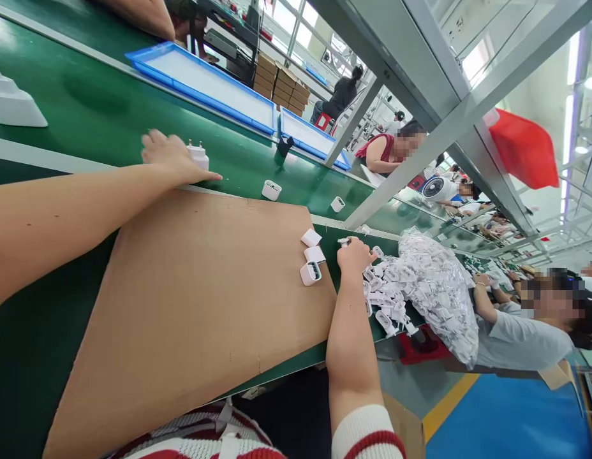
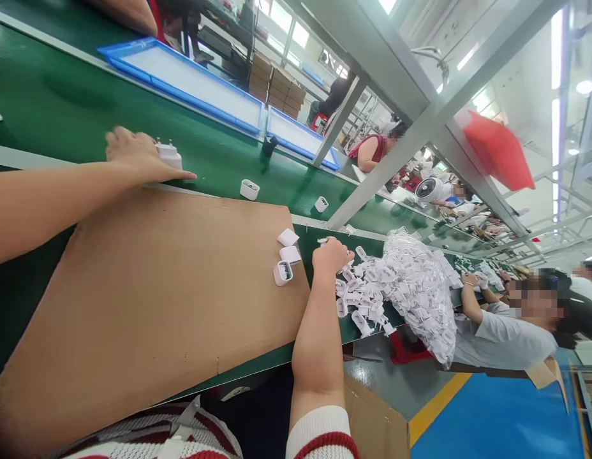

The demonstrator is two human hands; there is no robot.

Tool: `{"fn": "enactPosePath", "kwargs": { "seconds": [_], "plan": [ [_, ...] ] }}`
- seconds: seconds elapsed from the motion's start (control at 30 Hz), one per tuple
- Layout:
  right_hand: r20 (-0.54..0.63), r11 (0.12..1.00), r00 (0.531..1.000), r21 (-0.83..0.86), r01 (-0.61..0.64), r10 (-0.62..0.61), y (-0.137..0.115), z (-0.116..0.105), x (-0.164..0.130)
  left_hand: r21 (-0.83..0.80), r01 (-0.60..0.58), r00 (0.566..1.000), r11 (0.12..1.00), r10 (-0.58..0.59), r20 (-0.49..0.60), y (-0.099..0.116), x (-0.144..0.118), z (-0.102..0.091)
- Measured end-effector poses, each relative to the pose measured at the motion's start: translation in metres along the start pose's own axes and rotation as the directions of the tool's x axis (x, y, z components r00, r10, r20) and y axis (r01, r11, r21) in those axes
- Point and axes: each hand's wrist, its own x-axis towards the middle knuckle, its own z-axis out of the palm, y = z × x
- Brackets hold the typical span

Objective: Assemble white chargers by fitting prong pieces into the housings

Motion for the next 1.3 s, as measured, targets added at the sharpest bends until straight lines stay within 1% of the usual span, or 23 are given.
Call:
{"fn": "enactPosePath", "kwargs": {
  "seconds": [0.07,0.1,0.13,0.17,0.2,0.27,0.3,0.37,0.43,0.5,0.57,0.63,0.73,0.77,0.8,0.87,0.9,0.97,1.03,1.1,1.17,1.23,1.3],
  "plan": [
    [-0.058,0.979,0.998,0.201,0.031,-0.019,-0.005,-0.001,-0.001,-0.004,-0.057,0.974,0.998,0.055,-0.218,0.015,-0.014,0.007],
    [-0.067,0.937,0.997,0.346,0.053,-0.032,-0.009,-0.001,-0.002,0.004,-0.121,0.955,0.993,0.118,-0.272,0.026,-0.021,0.011],
    [-0.049,0.86,0.998,0.505,0.066,-0.048,-0.013,0.0,-0.003,0.011,-0.208,0.943,0.978,0.203,-0.264,0.038,-0.026,0.015],
    [-0.004,0.751,0.998,0.658,0.053,-0.067,-0.018,0.002,-0.005,0.01,-0.268,0.944,0.963,0.264,-0.197,0.051,-0.03,0.02],
    [0.055,0.621,0.994,0.783,0.015,-0.093,-0.023,0.004,-0.008,-0.001,-0.276,0.957,0.961,0.274,-0.099,0.064,-0.032,0.025],
    [0.167,0.379,0.971,0.921,-0.092,-0.171,-0.03,0.009,-0.013,-0.028,-0.176,0.978,0.984,0.178,0.107,0.087,-0.03,0.035],
    [0.193,0.291,0.959,0.948,-0.129,-0.206,-0.033,0.011,-0.015,-0.037,-0.111,0.977,0.993,0.116,0.18,0.096,-0.028,0.039],
    [0.196,0.183,0.947,0.971,-0.151,-0.256,-0.036,0.015,-0.018,-0.049,-0.049,0.967,0.998,0.059,0.246,0.108,-0.024,0.043],
    [0.178,0.134,0.945,0.98,-0.145,-0.274,-0.037,0.015,-0.019,-0.074,-0.1,0.959,0.992,0.116,0.257,0.11,-0.025,0.04],
    [0.165,0.114,0.943,0.984,-0.137,-0.289,-0.037,0.012,-0.02,-0.112,-0.209,0.932,0.972,0.232,0.279,0.108,-0.034,0.033],
    [0.149,0.115,0.937,0.986,-0.117,-0.317,-0.037,0.008,-0.023,-0.162,-0.32,0.872,0.933,0.357,0.335,0.102,-0.051,0.024],
    [0.119,0.158,0.93,0.985,-0.066,-0.348,-0.039,0.004,-0.029,-0.234,-0.439,0.77,0.867,0.497,0.399,0.093,-0.075,0.014],
    [0.058,0.281,0.9,0.957,0.073,-0.432,-0.043,0.0,-0.043,-0.357,-0.56,0.584,0.747,0.662,0.47,0.077,-0.114,0.005],
    [0.047,0.315,0.871,0.941,0.126,-0.488,-0.044,-0.002,-0.049,-0.389,-0.565,0.544,0.728,0.683,0.488,0.071,-0.126,0.003],
    [0.043,0.343,0.831,0.922,0.181,-0.554,-0.045,-0.003,-0.055,-0.415,-0.546,0.526,0.728,0.683,0.507,0.066,-0.137,0.002],
    [0.032,0.384,0.745,0.871,0.307,-0.667,-0.047,-0.004,-0.065,-0.471,-0.457,0.544,0.754,0.656,0.522,0.055,-0.153,0.004],
    [0.012,0.403,0.713,0.832,0.381,-0.701,-0.047,-0.005,-0.07,-0.503,-0.403,0.575,0.765,0.639,0.511,0.05,-0.158,0.006],
    [-0.051,0.444,0.68,0.721,0.532,-0.732,-0.05,-0.007,-0.076,-0.556,-0.307,0.657,0.772,0.595,0.463,0.044,-0.163,0.012],
    [-0.09,0.462,0.628,0.598,0.655,-0.773,-0.054,-0.009,-0.081,-0.576,-0.271,0.717,0.771,0.561,0.414,0.041,-0.165,0.019],
    [-0.07,0.45,0.557,0.509,0.734,-0.828,-0.058,-0.01,-0.084,-0.575,-0.285,0.729,0.767,0.563,0.389,0.04,-0.164,0.025],
    [-0.036,0.429,0.498,0.457,0.779,-0.866,-0.063,-0.009,-0.087,-0.589,-0.309,0.721,0.747,0.588,0.367,0.039,-0.162,0.027],
    [-0.02,0.413,0.466,0.43,0.803,-0.885,-0.067,-0.008,-0.089,-0.599,-0.319,0.721,0.734,0.598,0.35,0.039,-0.162,0.028],
    [-0.037,0.398,0.455,0.426,0.813,-0.89,-0.069,-0.008,-0.091,-0.607,-0.311,0.728,0.732,0.594,0.343,0.038,-0.162,0.028]
  ]
}}
